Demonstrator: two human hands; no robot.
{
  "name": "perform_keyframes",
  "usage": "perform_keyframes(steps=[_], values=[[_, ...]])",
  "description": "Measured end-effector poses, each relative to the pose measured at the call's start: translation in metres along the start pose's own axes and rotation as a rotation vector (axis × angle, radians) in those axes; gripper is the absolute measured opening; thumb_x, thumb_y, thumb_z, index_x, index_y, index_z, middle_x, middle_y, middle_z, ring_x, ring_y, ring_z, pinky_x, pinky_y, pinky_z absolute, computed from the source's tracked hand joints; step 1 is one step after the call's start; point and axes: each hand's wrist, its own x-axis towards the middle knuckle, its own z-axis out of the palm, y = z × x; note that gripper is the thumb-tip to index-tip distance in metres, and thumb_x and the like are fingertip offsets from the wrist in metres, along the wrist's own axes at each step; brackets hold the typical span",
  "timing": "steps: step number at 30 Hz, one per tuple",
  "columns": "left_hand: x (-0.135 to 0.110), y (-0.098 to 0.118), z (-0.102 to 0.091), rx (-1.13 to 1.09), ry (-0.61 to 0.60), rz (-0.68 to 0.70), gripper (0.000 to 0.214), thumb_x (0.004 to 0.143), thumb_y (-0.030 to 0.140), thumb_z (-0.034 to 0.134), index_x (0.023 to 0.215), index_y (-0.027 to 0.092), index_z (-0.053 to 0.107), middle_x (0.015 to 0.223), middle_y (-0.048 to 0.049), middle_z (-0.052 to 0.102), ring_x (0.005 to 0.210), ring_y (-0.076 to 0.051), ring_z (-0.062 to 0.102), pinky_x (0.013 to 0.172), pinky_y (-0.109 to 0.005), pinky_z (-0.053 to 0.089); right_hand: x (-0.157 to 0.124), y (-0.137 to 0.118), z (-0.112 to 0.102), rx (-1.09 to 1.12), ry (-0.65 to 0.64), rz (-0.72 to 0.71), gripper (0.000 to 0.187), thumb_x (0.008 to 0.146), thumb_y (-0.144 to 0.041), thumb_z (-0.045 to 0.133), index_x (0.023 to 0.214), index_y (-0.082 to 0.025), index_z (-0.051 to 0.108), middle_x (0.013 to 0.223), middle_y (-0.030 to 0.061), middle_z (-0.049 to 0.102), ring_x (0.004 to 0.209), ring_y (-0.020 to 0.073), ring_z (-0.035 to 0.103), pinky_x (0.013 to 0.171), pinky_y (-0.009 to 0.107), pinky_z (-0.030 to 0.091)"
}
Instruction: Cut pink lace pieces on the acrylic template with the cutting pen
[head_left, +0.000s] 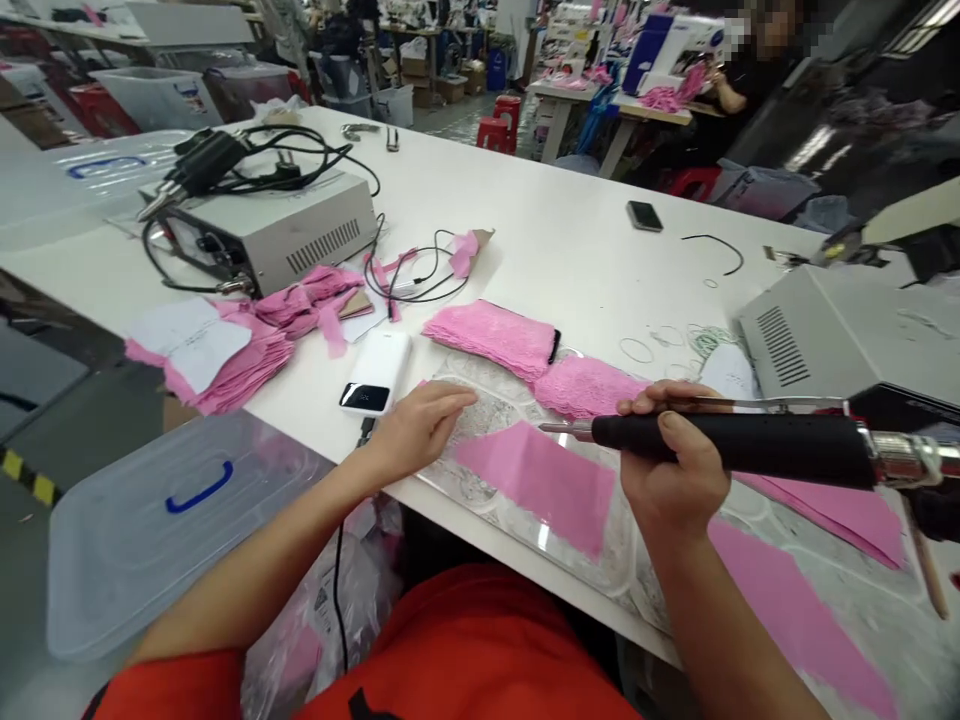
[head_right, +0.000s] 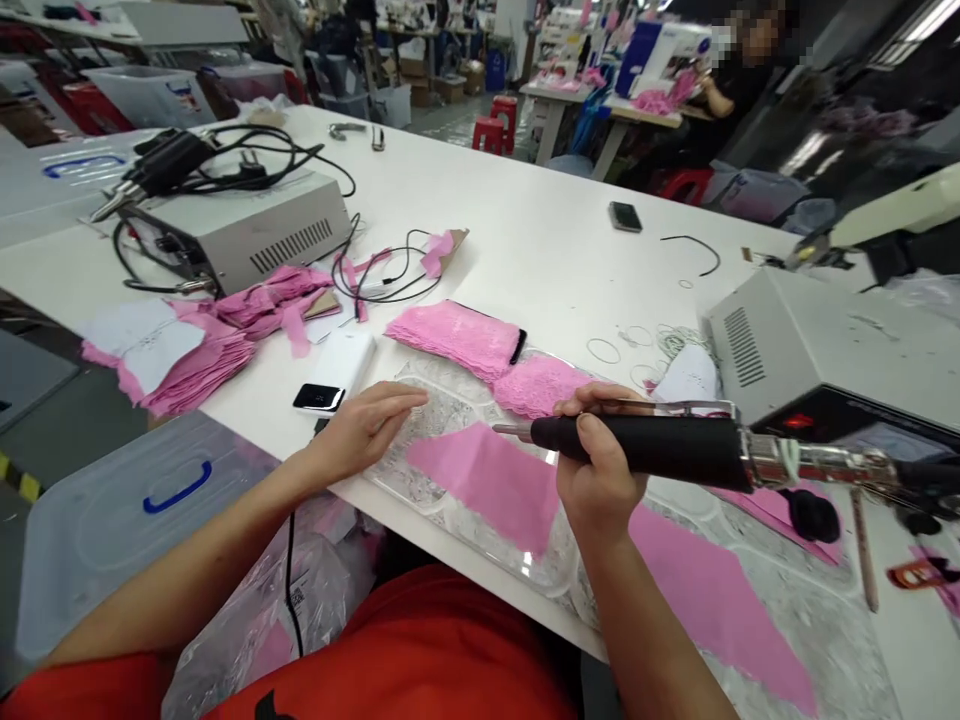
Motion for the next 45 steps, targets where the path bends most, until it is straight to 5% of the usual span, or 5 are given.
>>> perform_keyframes(steps=[13, 45], values=[[0.007, 0.014, 0.025, 0.062, -0.282, 0.251, 0.032, 0.091, 0.011, 0.043, 0.116, 0.013, 0.063, 0.121, -0.0096, 0.066, 0.111, -0.024, 0.059, 0.091, -0.040, 0.044, 0.004, 0.016, 0.008, 0.007, -0.036, -0.029, 0.017, 0.061, -0.017, 0.059, 0.077, -0.020, 0.060, 0.075, -0.0025, 0.055, 0.063, 0.0092, 0.051, 0.064, 0.028, 0.045], [0.009, 0.016, 0.035, 0.152, -0.301, 0.289, 0.024, 0.095, 0.016, 0.046, 0.113, 0.017, 0.060, 0.128, -0.0090, 0.061, 0.117, -0.024, 0.052, 0.092, -0.039, 0.036, 0.005, 0.024, 0.009, -0.026, -0.071, -0.032, 0.015, 0.063, -0.021, 0.060, 0.078, -0.022, 0.058, 0.078, -0.0021, 0.053, 0.063, 0.0100, 0.050, 0.064, 0.031, 0.044]])
